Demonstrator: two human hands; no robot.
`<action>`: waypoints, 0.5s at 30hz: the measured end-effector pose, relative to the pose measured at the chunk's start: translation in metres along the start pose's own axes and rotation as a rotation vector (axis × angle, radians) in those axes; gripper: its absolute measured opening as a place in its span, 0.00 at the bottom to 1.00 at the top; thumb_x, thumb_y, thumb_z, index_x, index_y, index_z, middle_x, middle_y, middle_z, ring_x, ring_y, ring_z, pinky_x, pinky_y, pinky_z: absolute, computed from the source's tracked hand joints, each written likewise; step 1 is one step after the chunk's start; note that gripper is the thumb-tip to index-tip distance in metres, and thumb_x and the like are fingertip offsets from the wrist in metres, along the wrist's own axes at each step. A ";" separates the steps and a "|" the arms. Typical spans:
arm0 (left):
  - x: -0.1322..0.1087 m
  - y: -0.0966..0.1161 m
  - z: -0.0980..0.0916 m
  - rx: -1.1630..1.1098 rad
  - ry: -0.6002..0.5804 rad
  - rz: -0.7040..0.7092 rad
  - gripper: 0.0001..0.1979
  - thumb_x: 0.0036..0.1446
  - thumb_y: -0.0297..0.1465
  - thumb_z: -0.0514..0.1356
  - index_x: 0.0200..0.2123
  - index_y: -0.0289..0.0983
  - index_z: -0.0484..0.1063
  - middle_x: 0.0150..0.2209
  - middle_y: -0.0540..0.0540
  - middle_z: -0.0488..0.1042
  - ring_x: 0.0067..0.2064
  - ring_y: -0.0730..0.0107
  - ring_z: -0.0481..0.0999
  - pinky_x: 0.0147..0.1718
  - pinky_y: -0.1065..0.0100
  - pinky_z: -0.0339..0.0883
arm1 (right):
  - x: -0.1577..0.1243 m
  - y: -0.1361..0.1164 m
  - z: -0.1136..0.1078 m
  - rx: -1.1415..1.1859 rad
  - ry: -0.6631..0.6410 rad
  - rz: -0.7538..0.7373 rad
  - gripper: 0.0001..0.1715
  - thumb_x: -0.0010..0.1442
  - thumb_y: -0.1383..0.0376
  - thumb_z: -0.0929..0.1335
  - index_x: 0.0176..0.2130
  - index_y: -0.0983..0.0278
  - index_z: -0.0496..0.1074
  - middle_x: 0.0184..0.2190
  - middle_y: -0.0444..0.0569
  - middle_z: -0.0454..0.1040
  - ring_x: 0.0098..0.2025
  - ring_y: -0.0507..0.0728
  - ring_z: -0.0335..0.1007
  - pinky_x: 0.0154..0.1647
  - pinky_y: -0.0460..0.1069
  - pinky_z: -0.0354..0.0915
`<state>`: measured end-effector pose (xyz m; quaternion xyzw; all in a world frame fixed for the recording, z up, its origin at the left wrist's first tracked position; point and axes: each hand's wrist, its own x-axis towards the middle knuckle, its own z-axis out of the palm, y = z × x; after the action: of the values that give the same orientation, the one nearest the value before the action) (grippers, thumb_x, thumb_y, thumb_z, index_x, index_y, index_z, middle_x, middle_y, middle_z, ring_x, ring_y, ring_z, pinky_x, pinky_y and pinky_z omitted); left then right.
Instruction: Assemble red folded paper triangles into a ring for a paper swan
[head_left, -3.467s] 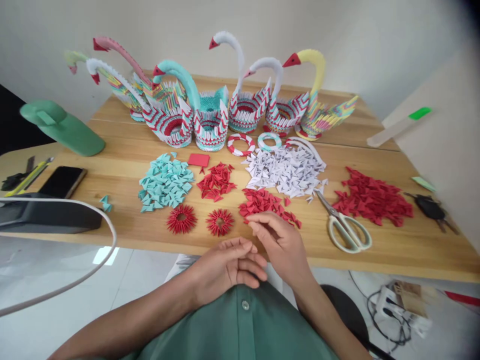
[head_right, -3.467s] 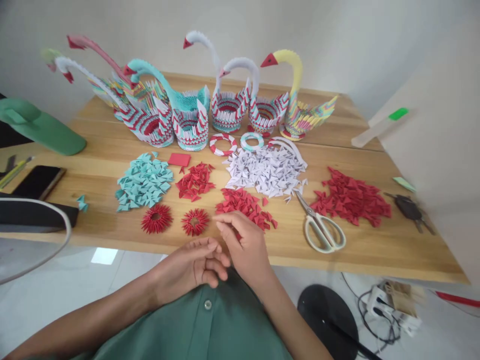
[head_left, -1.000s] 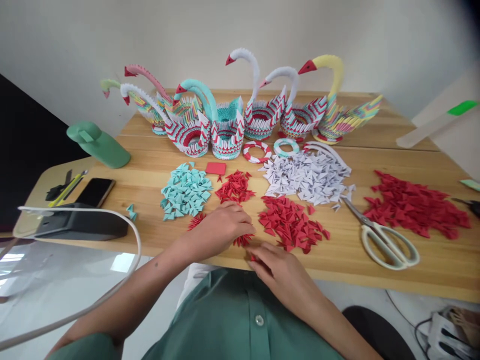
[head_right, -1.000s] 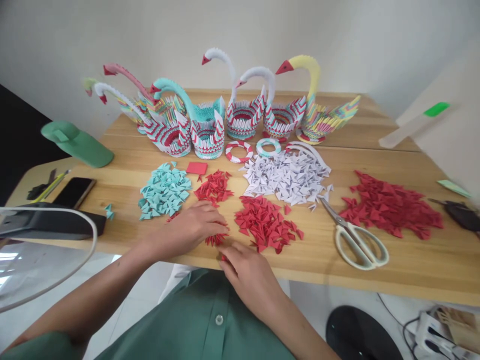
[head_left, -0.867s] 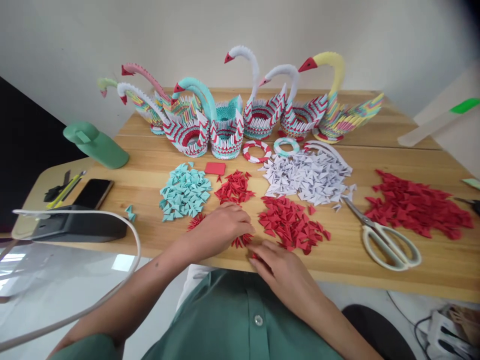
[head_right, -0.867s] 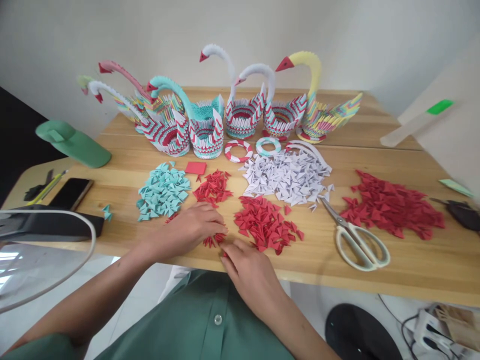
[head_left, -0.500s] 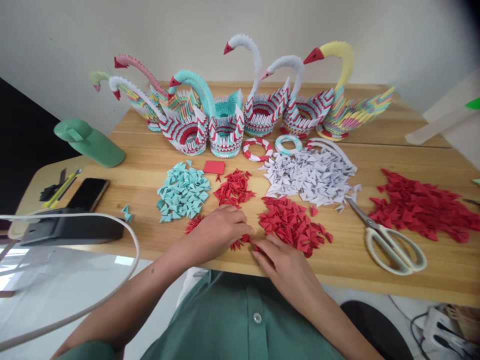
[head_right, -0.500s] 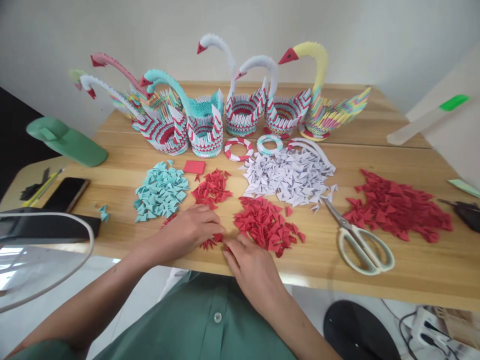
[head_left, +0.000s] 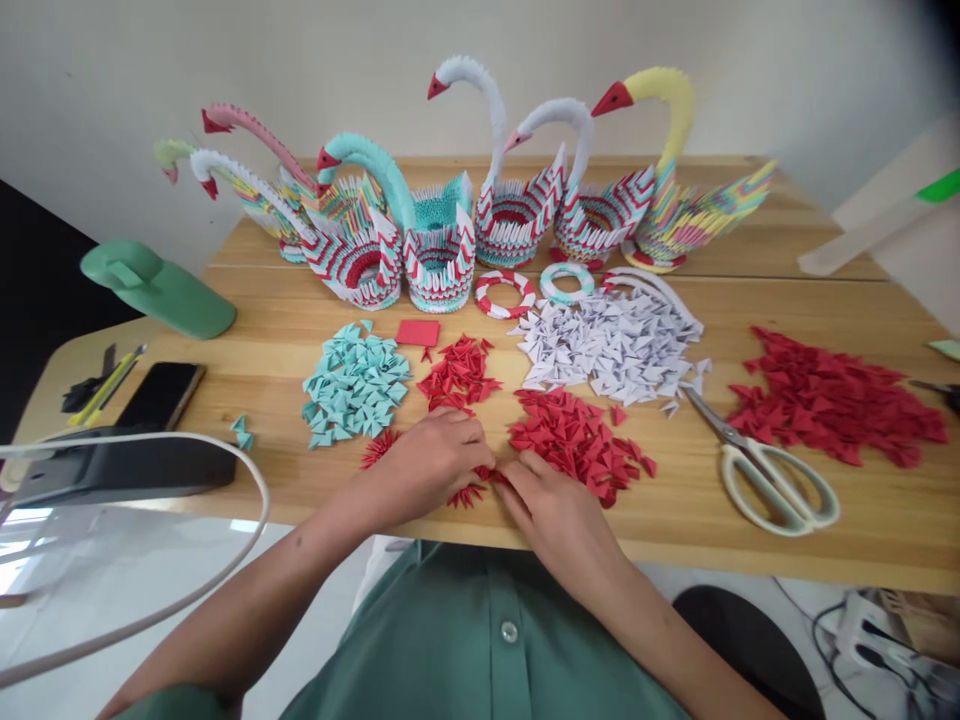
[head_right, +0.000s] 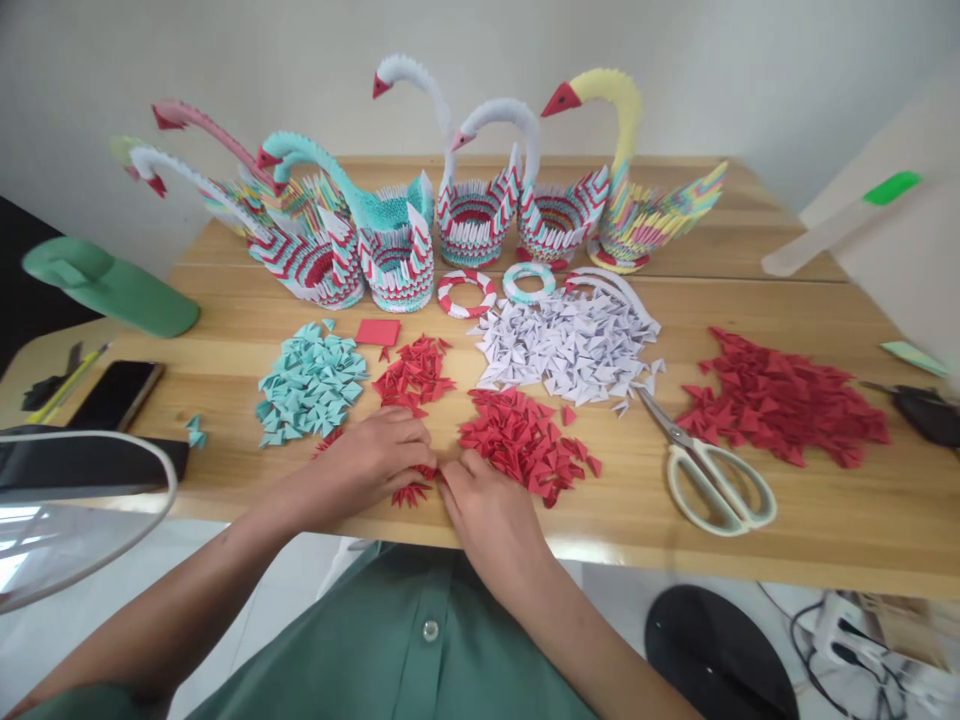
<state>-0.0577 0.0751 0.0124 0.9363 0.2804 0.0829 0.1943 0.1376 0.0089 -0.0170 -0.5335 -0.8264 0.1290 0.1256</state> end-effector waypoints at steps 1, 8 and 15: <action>0.000 0.000 0.001 0.000 0.002 0.003 0.08 0.67 0.27 0.56 0.35 0.35 0.74 0.34 0.47 0.72 0.38 0.65 0.69 0.43 0.63 0.62 | 0.001 -0.001 0.001 -0.015 -0.005 0.008 0.10 0.68 0.66 0.64 0.43 0.64 0.75 0.38 0.51 0.77 0.30 0.57 0.77 0.27 0.49 0.68; 0.000 -0.004 0.005 -0.037 0.045 0.032 0.09 0.68 0.30 0.56 0.36 0.37 0.76 0.34 0.48 0.73 0.37 0.66 0.69 0.42 0.63 0.61 | 0.012 -0.006 -0.002 -0.051 -0.088 0.081 0.07 0.64 0.68 0.68 0.44 0.65 0.73 0.35 0.50 0.78 0.30 0.58 0.77 0.27 0.48 0.66; 0.001 -0.005 0.007 -0.057 0.054 0.039 0.10 0.68 0.30 0.57 0.36 0.36 0.77 0.36 0.46 0.75 0.39 0.65 0.72 0.44 0.62 0.61 | 0.012 -0.004 0.002 0.059 -0.022 0.110 0.21 0.62 0.70 0.67 0.56 0.63 0.68 0.40 0.51 0.80 0.31 0.59 0.79 0.28 0.49 0.68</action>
<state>-0.0577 0.0772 0.0035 0.9331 0.2648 0.1201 0.2117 0.1291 0.0178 -0.0169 -0.5728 -0.7929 0.1659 0.1251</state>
